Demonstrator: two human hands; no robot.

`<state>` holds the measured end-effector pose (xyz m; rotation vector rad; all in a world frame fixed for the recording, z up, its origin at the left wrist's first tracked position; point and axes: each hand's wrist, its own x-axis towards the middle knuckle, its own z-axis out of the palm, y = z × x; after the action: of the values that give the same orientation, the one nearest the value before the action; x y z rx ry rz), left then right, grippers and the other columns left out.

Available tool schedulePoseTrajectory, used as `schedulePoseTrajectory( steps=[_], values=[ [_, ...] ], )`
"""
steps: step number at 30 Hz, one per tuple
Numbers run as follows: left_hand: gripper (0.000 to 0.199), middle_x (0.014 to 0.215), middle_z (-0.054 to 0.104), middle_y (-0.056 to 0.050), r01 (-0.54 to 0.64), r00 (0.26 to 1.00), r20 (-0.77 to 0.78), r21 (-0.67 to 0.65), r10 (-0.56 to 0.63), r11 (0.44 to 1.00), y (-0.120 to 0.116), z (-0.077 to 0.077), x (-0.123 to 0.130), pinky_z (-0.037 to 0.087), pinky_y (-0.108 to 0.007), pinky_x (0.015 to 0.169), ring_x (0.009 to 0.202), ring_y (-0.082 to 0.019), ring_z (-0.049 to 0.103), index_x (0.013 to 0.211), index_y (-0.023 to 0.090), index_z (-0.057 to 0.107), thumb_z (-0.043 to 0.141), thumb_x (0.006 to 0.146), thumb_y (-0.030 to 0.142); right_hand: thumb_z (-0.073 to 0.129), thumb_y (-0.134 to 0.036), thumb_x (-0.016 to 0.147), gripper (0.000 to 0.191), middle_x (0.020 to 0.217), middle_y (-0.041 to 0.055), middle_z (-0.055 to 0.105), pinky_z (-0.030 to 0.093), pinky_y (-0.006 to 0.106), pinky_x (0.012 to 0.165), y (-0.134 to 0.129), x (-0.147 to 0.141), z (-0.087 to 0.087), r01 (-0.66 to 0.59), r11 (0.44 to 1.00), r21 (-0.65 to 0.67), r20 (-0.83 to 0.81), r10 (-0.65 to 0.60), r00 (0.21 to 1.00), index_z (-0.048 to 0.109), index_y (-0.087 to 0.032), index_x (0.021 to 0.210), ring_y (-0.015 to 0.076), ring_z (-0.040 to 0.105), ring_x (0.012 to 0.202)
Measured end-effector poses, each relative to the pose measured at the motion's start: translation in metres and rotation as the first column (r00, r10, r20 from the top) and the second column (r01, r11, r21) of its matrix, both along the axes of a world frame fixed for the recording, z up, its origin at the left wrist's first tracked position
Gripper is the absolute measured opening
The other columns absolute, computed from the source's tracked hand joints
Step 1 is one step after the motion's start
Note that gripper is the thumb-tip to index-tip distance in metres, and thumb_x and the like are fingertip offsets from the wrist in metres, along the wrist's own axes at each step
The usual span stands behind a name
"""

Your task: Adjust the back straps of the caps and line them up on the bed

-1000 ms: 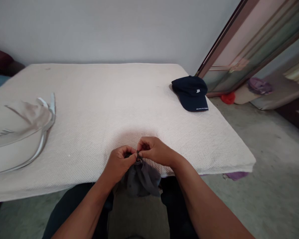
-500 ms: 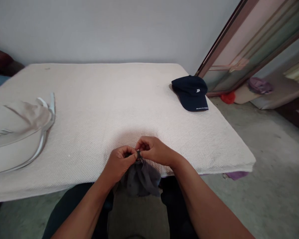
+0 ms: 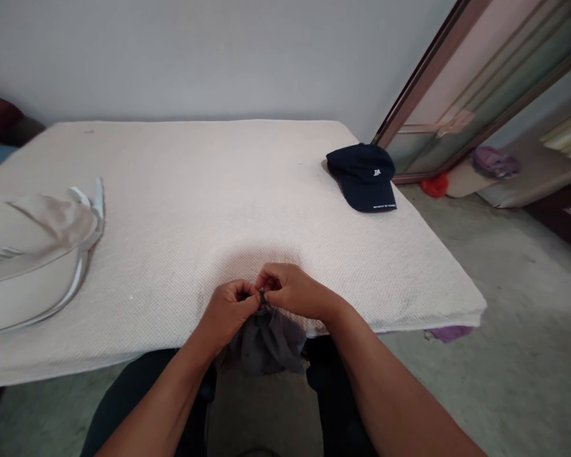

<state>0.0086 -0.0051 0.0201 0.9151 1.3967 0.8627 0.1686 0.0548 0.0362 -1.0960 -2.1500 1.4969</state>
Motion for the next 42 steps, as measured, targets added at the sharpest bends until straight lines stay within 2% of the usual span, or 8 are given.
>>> schedulePoseTrajectory(
  steps=[5,14,19,25,29,35,42],
  values=[
    [0.007,0.055,0.048,0.005,0.001,0.999,-0.045,0.023,0.000,1.000,0.0011,0.0025,0.0005,0.027,-0.023,0.050,0.050,-0.009,0.040,0.060,0.017,0.055,0.059,0.065,0.018,0.051,-0.008,0.068,0.019,0.071,0.0003,0.058,0.037,0.022,0.055,-0.0005,-0.0009,-0.0023,0.005,1.000,-0.011,-0.026,-0.005,1.000,0.060,-0.017,0.082,0.0106,0.050,0.064],
    [0.008,0.055,0.049,0.004,-0.045,0.990,0.135,-0.016,0.046,0.999,0.0008,0.0028,-0.0026,0.032,-0.023,0.051,0.050,-0.010,0.043,0.061,0.019,0.053,0.059,0.066,0.022,0.056,-0.010,0.070,0.022,0.080,0.0014,0.061,0.041,0.023,0.063,0.0018,0.0012,-0.0048,-0.006,0.993,-0.114,-0.157,-0.012,0.987,0.060,-0.016,0.091,0.0117,0.054,0.071],
    [0.008,0.054,0.043,0.006,-0.043,0.992,0.122,0.011,0.041,0.999,-0.0002,0.0010,-0.0044,0.033,-0.023,0.051,0.049,-0.009,0.038,0.060,0.019,0.052,0.058,0.066,0.020,0.058,-0.010,0.069,0.027,0.084,0.0003,0.059,0.039,0.023,0.065,-0.0007,0.0008,-0.0016,-0.040,0.999,0.006,-0.119,0.041,0.992,0.060,-0.018,0.095,0.0117,0.052,0.073],
    [0.011,0.065,0.051,0.002,-0.049,0.985,0.167,0.023,0.045,0.999,0.0009,0.0027,-0.0036,0.039,-0.024,0.057,0.060,-0.012,0.047,0.059,0.019,0.049,0.057,0.067,0.020,0.061,-0.011,0.067,0.020,0.082,0.0001,0.057,0.036,0.024,0.065,-0.0028,-0.0030,0.0028,-0.043,0.984,0.175,-0.026,0.049,0.998,0.058,-0.018,0.086,0.0127,0.049,0.073],
    [0.011,0.064,0.052,0.001,-0.052,0.987,0.153,0.015,0.049,0.999,0.0009,0.0051,-0.0038,0.040,-0.025,0.056,0.061,-0.013,0.049,0.058,0.019,0.050,0.058,0.065,0.021,0.062,-0.013,0.069,0.022,0.083,0.0000,0.057,0.036,0.023,0.065,-0.0024,-0.0032,0.0016,-0.050,0.988,0.148,-0.052,0.058,0.997,0.059,-0.018,0.090,0.0128,0.049,0.074],
    [0.012,0.059,0.047,0.004,-0.044,0.979,0.200,0.018,0.040,0.999,0.0011,0.0026,-0.0049,0.039,-0.023,0.059,0.056,-0.010,0.044,0.057,0.018,0.049,0.055,0.067,0.013,0.064,-0.014,0.068,0.021,0.079,-0.0016,0.058,0.034,0.022,0.062,-0.0024,-0.0030,-0.0016,-0.021,0.994,0.106,-0.081,0.029,0.996,0.060,-0.019,0.088,0.0119,0.049,0.071],
    [0.013,0.062,0.050,0.004,-0.100,0.930,0.350,-0.053,0.112,0.994,0.0011,0.0096,-0.0005,0.044,-0.024,0.062,0.058,-0.009,0.048,0.056,0.017,0.051,0.058,0.065,0.012,0.064,-0.013,0.069,0.021,0.079,-0.0016,0.060,0.037,0.023,0.065,-0.0028,-0.0032,0.0009,0.021,0.997,0.073,-0.103,-0.014,0.995,0.061,-0.018,0.089,0.0119,0.052,0.072]
  ],
)
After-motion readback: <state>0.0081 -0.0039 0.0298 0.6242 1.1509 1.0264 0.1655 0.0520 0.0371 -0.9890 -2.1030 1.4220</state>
